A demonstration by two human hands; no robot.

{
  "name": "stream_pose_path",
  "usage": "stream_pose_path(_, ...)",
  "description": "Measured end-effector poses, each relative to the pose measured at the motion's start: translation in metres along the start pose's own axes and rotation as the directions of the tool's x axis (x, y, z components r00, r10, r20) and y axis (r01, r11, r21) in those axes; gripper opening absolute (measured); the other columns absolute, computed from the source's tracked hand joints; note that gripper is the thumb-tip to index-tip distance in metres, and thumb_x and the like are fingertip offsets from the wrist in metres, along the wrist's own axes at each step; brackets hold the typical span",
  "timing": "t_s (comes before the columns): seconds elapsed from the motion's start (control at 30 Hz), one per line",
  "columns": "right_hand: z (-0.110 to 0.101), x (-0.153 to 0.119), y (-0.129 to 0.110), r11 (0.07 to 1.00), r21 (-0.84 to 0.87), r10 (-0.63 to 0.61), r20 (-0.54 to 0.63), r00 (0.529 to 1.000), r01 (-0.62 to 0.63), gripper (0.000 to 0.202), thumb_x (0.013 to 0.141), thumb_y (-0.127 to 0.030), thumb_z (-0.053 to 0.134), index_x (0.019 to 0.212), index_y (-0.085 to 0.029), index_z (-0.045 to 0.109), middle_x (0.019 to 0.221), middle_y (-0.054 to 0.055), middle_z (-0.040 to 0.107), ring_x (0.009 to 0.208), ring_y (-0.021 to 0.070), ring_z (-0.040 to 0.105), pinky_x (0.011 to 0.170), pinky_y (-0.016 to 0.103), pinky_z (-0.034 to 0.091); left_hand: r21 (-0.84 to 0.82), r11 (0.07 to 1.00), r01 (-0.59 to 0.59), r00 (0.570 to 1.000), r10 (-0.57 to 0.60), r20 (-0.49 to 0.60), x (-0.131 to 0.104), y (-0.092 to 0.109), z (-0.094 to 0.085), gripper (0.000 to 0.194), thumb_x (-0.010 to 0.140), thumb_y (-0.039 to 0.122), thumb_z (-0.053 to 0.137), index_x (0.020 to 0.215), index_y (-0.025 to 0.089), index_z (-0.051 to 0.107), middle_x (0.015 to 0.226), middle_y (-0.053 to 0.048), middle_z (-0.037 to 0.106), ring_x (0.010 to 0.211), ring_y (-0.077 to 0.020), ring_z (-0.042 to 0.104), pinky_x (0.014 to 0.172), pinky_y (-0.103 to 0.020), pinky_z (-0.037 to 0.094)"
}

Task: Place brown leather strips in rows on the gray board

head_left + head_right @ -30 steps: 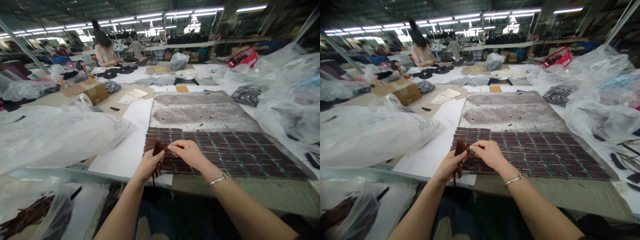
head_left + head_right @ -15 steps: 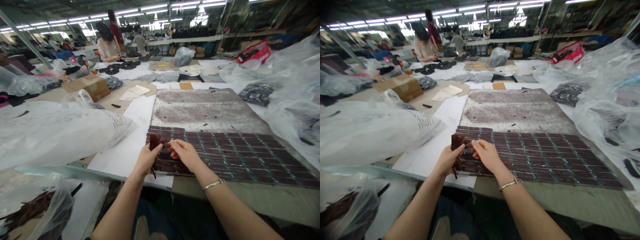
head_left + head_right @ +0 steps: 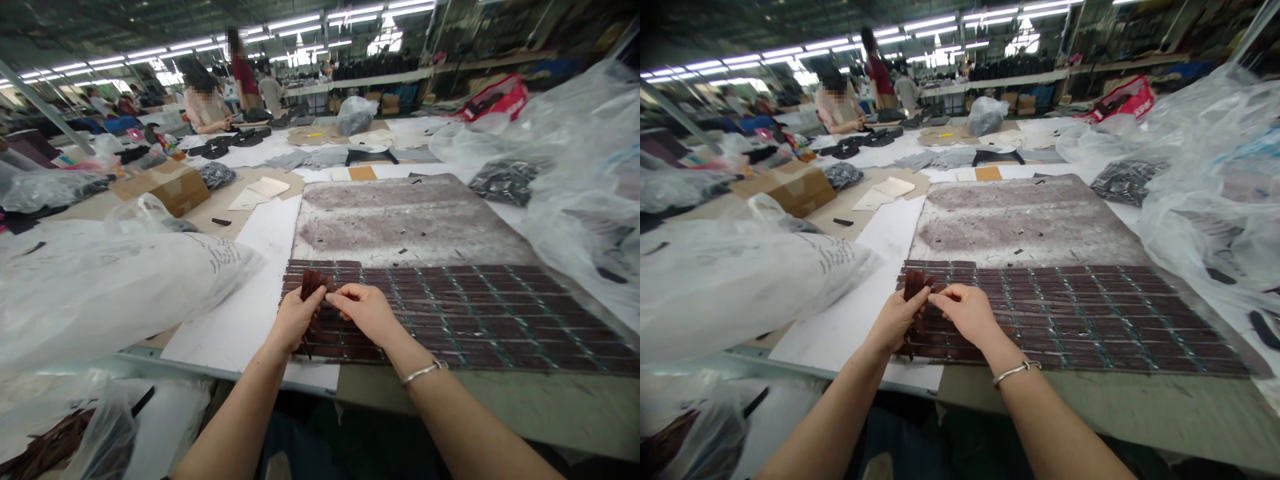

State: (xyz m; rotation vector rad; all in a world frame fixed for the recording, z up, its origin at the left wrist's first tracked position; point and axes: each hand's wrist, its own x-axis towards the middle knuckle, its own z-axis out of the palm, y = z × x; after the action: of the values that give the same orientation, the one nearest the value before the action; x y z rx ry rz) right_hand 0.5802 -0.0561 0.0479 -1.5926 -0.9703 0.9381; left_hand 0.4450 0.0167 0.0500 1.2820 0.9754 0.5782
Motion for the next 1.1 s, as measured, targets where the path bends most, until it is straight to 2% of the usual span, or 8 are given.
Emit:
stream_pose_path(0.13,-0.005,0.001,0.001,0.988,-0.155,0.022,0.022,1.0,-0.018,0.023,0.075,-0.041,0.063,0.076,-0.02,0.071,0.06,0.0,0.064,0.055,0.0134,0.058,0.057,0.024,0.044,-0.053,0.998,0.026,0.998,-0.029,-0.055,0.0,-0.004,-0.006,0.04,0.068,0.052,0.068,0.067,0.016,0.051,0.054,0.005,0.046,0.048,-0.008,0.043,0.045,-0.022,0.032)
stream_pose_path(0.23,-0.01,-0.001,-0.002,0.956,-0.293,0.023,0.013,1.0,-0.018,0.023,0.075,-0.042,0.062,0.074,-0.022,0.072,0.059,0.0,0.066,0.055,0.0141,0.06,0.056,0.025,0.043,-0.119,0.991,0.055,0.994,-0.066,-0.093,-0.002,-0.005,-0.02,0.04,0.066,0.051,0.07,0.074,0.014,0.058,0.056,0.004,0.047,0.047,-0.0073,0.042,0.043,-0.021,0.031)
stream_pose_path(0.47,-0.013,-0.007,-0.003,0.921,-0.385,0.053,-0.027,0.998,-0.06,0.032,0.074,-0.051,0.061,0.071,-0.021,0.071,0.057,0.0,0.065,0.05,0.0134,0.055,0.049,0.025,0.038,-0.274,0.96,-0.065,0.974,0.001,-0.226,-0.004,0.0,-0.059,0.038,0.066,0.047,0.073,0.077,0.013,0.063,0.054,0.006,0.044,0.046,-0.0036,0.04,0.043,-0.017,0.032)
stream_pose_path(0.57,-0.007,-0.008,-0.001,0.92,-0.381,0.089,-0.022,0.996,-0.091,0.032,0.075,-0.051,0.06,0.07,-0.021,0.071,0.059,0.0,0.065,0.051,0.0134,0.054,0.05,0.026,0.038,-0.289,0.955,-0.065,0.98,0.005,-0.201,-0.008,0.003,-0.063,0.036,0.067,0.045,0.073,0.08,0.012,0.064,0.054,0.006,0.045,0.043,-0.0027,0.037,0.042,-0.017,0.031)
stream_pose_path(0.77,0.004,-0.008,0.001,0.888,-0.458,0.046,-0.002,0.999,-0.042,0.031,0.077,-0.048,0.058,0.068,-0.022,0.072,0.062,0.001,0.068,0.053,0.015,0.057,0.053,0.027,0.039,-0.22,0.974,-0.056,0.988,0.022,-0.155,-0.012,0.001,-0.064,0.032,0.069,0.041,0.073,0.086,0.014,0.068,0.05,0.005,0.047,0.044,-0.0045,0.039,0.043,-0.019,0.032)
stream_pose_path(0.9,0.009,-0.007,0.001,0.862,-0.503,0.061,-0.012,0.998,-0.059,0.029,0.077,-0.047,0.059,0.067,-0.023,0.073,0.059,0.0,0.067,0.051,0.0147,0.055,0.053,0.028,0.038,-0.158,0.987,-0.03,0.993,0.012,-0.116,-0.013,0.001,-0.063,0.037,0.071,0.043,0.07,0.097,0.015,0.07,0.056,0.001,0.059,0.044,-0.0085,0.046,0.045,-0.022,0.036)
stream_pose_path(1.0,0.012,-0.006,-0.001,0.851,-0.521,0.061,-0.016,0.998,-0.061,0.029,0.077,-0.046,0.058,0.067,-0.023,0.073,0.061,0.001,0.068,0.055,0.0156,0.057,0.056,0.028,0.039,-0.01,0.999,-0.031,0.998,0.031,-0.052,-0.015,0.005,-0.064,0.04,0.073,0.042,0.067,0.103,0.016,0.07,0.08,-0.007,0.071,0.06,-0.0153,0.059,0.051,-0.024,0.043)
stream_pose_path(1.1,0.014,-0.006,-0.002,0.824,-0.562,0.067,-0.037,0.997,-0.076,0.027,0.077,-0.045,0.058,0.069,-0.024,0.073,0.067,0.0,0.07,0.063,0.017,0.061,0.06,0.028,0.04,0.128,0.99,-0.061,0.997,0.055,0.047,-0.017,0.008,-0.069,0.04,0.077,0.041,0.063,0.108,0.016,0.069,0.1,-0.008,0.071,0.088,-0.0228,0.064,0.071,-0.03,0.051)
